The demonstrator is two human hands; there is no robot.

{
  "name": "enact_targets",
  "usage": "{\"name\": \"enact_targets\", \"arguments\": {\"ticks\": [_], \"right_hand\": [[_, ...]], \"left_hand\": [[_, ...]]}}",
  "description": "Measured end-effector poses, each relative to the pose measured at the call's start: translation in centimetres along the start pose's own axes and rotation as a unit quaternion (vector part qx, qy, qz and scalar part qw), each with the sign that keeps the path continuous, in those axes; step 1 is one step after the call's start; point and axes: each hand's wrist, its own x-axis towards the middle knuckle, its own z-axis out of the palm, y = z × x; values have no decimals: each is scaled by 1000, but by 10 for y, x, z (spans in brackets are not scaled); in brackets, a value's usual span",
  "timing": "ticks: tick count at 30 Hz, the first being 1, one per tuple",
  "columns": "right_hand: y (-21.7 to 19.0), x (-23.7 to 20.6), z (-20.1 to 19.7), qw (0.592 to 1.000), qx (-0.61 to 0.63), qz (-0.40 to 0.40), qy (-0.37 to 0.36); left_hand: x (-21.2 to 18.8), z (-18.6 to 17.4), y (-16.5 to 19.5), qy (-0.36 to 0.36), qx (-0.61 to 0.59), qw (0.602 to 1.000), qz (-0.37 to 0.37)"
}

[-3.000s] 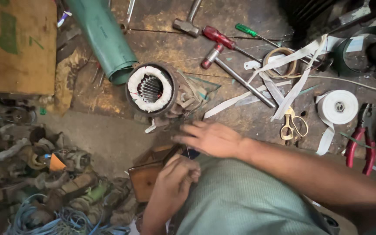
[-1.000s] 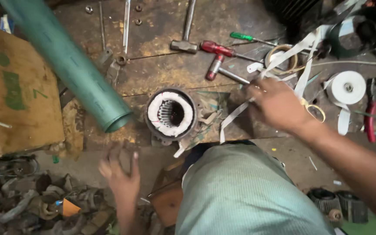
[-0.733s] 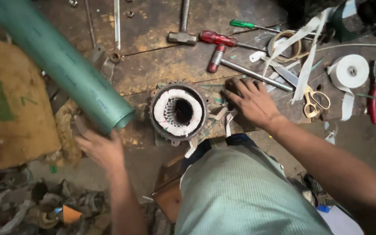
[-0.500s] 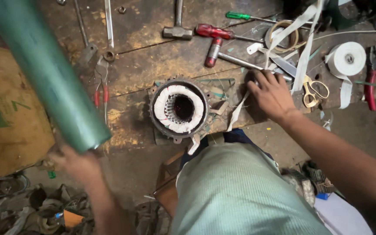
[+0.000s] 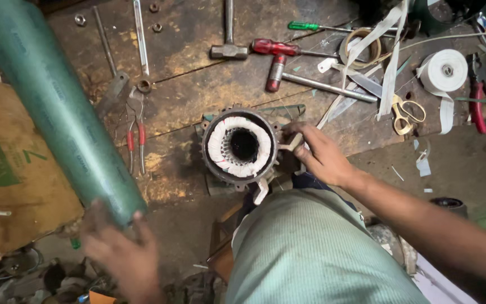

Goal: The person wraps white tape around the stator slots, then uses a hammer and screwdriver to press down the copper windings. They cut a green insulating sheet with scissors and insert it into the stator, then arrange the copper wires.

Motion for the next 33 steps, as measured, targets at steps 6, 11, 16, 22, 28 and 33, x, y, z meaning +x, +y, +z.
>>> {"name": "enact_targets", "arguments": {"ticks": [6, 11, 16, 22, 28, 33], "right_hand": [[13, 0, 19, 1000, 20, 19, 15], [17, -1, 28, 998, -44, 0, 47], [-20, 16, 25, 986, -149, 62, 36], [-74, 93, 5, 964, -168, 208, 0], [-54, 146, -15, 981, -136, 142, 8], [-31, 131, -28, 987, -23, 162, 9]], "left_hand": [[22, 49, 115, -21, -180, 934, 307], [58, 75, 138, 33, -227, 903, 363], [88, 76, 122, -62, -277, 891, 353], [171, 82, 108, -76, -377, 881, 275], [230, 120, 122, -178, -443, 871, 113], [260, 156, 120, -126, -407, 903, 56]]}}
